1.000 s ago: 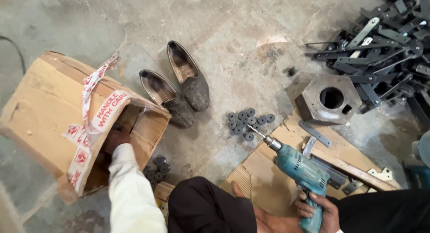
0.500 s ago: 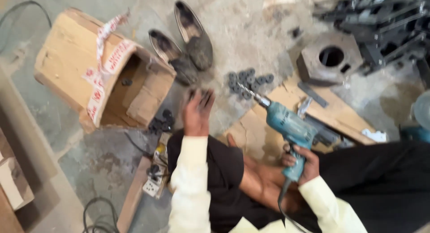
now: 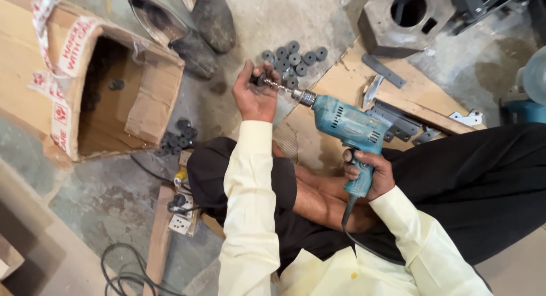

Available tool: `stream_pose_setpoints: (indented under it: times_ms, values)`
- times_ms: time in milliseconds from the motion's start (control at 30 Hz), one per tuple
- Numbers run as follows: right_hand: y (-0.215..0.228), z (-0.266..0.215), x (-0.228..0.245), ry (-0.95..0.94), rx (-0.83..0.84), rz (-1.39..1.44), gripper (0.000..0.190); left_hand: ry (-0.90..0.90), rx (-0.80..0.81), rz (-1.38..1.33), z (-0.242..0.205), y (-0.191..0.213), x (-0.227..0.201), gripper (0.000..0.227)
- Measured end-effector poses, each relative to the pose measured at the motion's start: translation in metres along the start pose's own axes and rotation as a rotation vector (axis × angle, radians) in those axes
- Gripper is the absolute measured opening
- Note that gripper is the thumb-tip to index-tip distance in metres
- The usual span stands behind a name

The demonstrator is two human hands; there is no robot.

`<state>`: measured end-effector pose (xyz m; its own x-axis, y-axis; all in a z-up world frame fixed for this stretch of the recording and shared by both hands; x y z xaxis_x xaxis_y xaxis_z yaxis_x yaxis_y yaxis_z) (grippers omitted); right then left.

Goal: Using a hand-held power drill to ream out or enlarge holes in small cylindrical metal components.

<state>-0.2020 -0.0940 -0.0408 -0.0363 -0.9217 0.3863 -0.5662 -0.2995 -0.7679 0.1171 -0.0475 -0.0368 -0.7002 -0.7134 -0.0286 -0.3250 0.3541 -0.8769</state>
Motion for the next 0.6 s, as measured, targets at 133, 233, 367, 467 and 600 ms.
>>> stream_pose_setpoints:
  times_ms: [133, 233, 367, 467, 600]
  values:
    - [-0.002, -0.002, 0.000, 0.016, -0.028, -0.019, 0.039, -0.028, 0.007, 0.047, 0.001, -0.003, 0.009, 0.026]
    - [-0.005, -0.004, 0.004, 0.024, -0.040, -0.032, 0.040, -0.128, -0.014, 0.179, 0.000, -0.006, 0.007, 0.020]
    - [-0.006, -0.004, 0.005, 0.040, -0.021, -0.040, 0.038, -0.172, 0.001, 0.169, 0.001, -0.004, 0.005, 0.033]
    - [-0.002, -0.004, 0.004, 0.038, -0.023, -0.043, 0.038, -0.189, 0.004, 0.172, -0.003, -0.009, 0.006, 0.032]
    - [0.001, -0.003, 0.001, 0.008, -0.029, -0.010, 0.034, -0.186, 0.004, 0.170, -0.004, -0.006, 0.015, 0.030]
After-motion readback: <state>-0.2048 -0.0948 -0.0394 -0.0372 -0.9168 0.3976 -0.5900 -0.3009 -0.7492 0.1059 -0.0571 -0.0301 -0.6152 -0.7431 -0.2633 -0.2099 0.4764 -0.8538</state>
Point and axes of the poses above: each hand's wrist, its own z-axis towards the middle knuckle, its own y-axis out of the back of the hand, x = y × z, the point moved 9 cm from there along z, towards the middle knuckle, and after that the axes turned 8 degrees about -z, right-handed, at the moved point
